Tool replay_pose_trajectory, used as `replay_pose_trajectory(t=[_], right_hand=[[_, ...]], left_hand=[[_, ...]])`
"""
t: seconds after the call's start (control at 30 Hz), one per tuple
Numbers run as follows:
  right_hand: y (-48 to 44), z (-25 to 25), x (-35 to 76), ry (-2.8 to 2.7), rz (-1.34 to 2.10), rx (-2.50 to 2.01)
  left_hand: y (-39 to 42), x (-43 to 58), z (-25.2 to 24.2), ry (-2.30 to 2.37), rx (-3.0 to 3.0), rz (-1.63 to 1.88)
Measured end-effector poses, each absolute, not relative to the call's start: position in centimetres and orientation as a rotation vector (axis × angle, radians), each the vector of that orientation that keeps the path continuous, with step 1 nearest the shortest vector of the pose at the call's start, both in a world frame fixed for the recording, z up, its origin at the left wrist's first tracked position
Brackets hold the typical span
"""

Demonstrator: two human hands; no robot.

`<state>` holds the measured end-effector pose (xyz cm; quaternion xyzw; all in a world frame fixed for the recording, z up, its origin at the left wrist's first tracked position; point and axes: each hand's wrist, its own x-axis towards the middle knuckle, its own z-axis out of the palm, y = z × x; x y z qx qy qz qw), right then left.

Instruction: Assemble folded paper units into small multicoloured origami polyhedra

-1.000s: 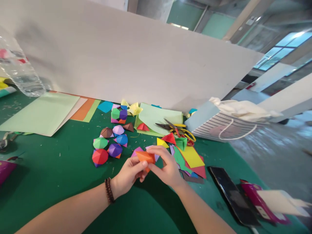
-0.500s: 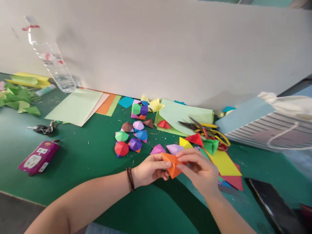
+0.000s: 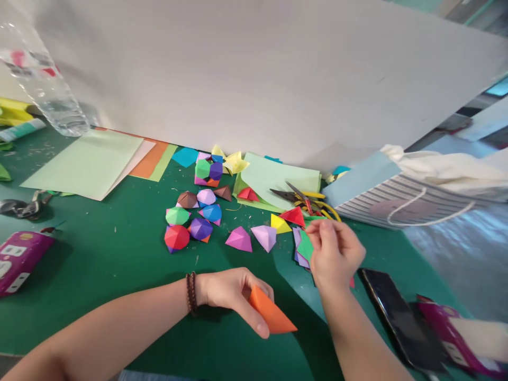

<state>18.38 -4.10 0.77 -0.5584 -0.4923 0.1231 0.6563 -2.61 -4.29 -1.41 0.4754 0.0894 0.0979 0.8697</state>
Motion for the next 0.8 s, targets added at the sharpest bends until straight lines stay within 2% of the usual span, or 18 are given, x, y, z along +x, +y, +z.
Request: replay_pose_trajectory(t=[0.07,0.17,0.4,0.8], right_hand=[[-3.4,0.7,19.1,-1.168,0.216,-1.411],[-3.0,0.6,19.2,-1.577,0.086,-1.537],[-3.3,-1.5,16.6,-2.312,-0.023,-1.416],[-3.3,-2.1,14.7,-2.412,-0.170,-1.422]], left_hand=[[-4.2,-2.6,-1.5,0.198,0.988,0.228],[-4.1,-2.7,-1.7,0.188,0.958,0.227],[-4.3,-2.3,-2.8,0.020,0.916,0.040],[-4.2,-2.2,-3.2,0.106,0.817,0.112]])
